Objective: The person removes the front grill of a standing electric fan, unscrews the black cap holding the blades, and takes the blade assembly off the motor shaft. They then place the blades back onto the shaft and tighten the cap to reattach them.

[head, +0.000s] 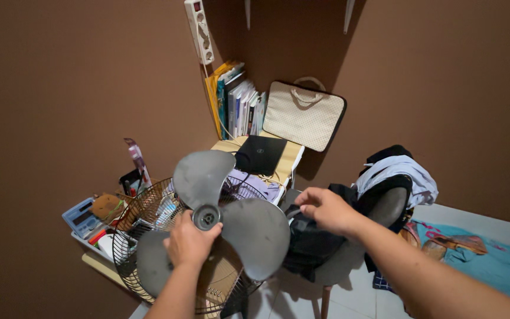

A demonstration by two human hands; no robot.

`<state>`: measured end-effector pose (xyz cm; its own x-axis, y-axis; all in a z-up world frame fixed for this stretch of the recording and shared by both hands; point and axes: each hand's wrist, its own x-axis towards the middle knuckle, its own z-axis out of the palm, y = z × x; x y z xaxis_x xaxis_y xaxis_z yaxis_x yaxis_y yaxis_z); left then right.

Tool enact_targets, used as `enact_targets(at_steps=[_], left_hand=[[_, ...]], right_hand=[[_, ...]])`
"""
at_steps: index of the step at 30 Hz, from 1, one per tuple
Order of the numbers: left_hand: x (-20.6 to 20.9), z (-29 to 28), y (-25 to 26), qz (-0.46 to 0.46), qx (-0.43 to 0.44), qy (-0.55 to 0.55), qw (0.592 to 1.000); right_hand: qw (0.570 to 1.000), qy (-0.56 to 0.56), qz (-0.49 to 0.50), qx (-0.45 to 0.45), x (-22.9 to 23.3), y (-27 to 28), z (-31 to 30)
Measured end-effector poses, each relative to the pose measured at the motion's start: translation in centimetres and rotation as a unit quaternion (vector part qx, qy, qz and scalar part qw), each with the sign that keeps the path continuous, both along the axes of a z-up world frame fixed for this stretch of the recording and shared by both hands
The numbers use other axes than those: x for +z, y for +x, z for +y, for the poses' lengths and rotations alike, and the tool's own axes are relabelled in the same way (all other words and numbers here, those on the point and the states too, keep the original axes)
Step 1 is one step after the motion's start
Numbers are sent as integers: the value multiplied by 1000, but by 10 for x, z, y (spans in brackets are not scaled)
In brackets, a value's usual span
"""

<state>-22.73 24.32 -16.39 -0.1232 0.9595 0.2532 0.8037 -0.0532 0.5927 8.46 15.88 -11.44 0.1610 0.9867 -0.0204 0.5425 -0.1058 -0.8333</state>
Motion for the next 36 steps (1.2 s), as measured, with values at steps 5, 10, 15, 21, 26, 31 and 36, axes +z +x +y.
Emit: enact_targets(at_steps=[5, 10, 15, 21, 26, 31, 36], left_hand=[[-2, 5, 0, -84, -11, 57, 995], [-4, 14, 3, -111, -20, 61, 992], [-6, 23, 12, -129, -37, 108, 985], [6, 26, 32, -173, -73, 165, 968], [37, 14, 62, -180, -152, 204, 950], [73, -12, 100, -142, -231, 257, 927], [102, -57, 139, -111, -300, 282, 904]], right_hand=[[1000, 19, -10, 6, -3, 5, 7], [998, 49, -19, 18, -1, 9, 11], [1000, 2, -4, -9, 4, 7, 8], [999, 45, 2, -12, 12, 17, 9], [986, 145, -59, -59, 34, 19, 1], [975, 139, -135, -108, 67, 16, -22], [968, 100, -184, -141, 90, 22, -57]])
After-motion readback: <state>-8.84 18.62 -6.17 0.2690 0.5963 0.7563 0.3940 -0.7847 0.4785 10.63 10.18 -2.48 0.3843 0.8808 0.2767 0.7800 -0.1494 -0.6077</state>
